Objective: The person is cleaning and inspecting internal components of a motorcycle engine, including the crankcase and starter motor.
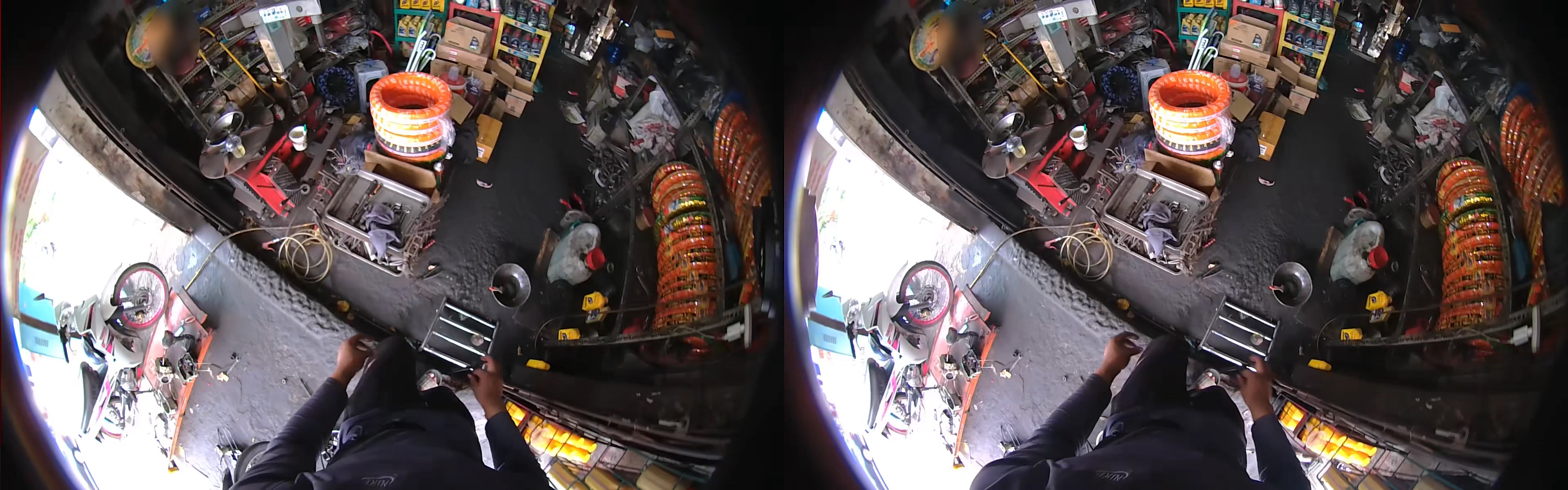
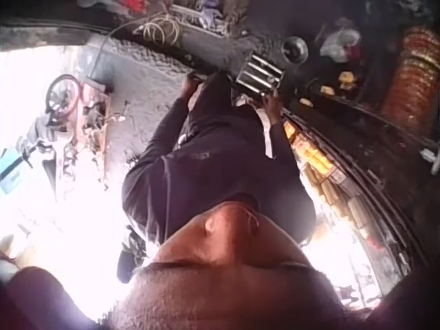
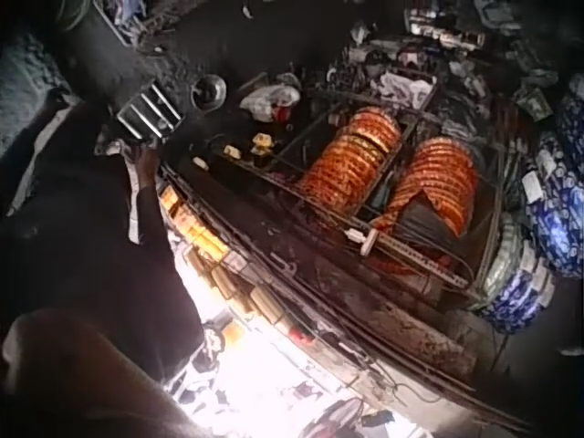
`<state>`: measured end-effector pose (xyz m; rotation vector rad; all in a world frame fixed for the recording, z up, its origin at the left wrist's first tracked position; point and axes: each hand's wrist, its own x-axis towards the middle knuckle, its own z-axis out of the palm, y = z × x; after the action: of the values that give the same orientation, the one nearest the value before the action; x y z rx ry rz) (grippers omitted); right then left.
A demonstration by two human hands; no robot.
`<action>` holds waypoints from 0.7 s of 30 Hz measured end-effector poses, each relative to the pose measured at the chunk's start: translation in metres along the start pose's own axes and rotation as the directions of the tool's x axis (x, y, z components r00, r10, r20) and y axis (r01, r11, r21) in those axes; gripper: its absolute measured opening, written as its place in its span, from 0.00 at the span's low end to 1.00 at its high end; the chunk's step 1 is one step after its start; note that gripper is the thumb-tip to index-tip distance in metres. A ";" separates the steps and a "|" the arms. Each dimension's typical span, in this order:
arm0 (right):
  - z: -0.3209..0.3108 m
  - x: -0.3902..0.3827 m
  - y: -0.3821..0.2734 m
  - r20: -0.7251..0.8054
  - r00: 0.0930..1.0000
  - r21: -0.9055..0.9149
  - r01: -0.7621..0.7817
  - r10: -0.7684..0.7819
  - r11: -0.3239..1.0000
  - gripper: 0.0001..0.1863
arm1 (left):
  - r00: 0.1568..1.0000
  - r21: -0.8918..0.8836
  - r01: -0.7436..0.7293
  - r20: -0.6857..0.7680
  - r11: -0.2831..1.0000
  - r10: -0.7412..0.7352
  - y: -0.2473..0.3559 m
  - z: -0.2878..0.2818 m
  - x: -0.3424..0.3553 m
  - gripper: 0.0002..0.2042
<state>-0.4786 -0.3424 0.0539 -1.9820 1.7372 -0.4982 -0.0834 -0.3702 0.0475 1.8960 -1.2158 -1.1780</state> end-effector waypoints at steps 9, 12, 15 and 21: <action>0.076 -0.002 0.213 -0.231 0.852 -0.170 -0.511 0.470 0.843 0.11 | 0.937 -0.558 0.297 0.016 0.775 -0.348 -0.037 -0.002 0.308 0.09; 0.039 0.072 0.225 -0.011 0.818 -0.423 -0.525 0.575 0.739 0.22 | 0.967 -0.458 0.066 -0.188 0.886 -0.169 -0.043 -0.020 0.468 0.12; 0.014 0.149 0.244 0.075 0.815 -0.562 -0.441 0.574 0.700 0.22 | 0.919 -0.385 -0.117 -0.392 0.915 -0.048 -0.041 -0.059 0.606 0.20; -0.057 0.196 0.269 0.053 0.657 -0.839 -0.378 0.752 0.390 0.22 | 0.950 -0.053 -0.020 -0.313 0.998 0.002 -0.011 0.005 0.809 0.41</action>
<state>-0.7050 -0.5691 -0.0534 -1.4790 2.3571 1.0803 0.0706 -1.1044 -0.2560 1.9418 -1.0076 -0.8533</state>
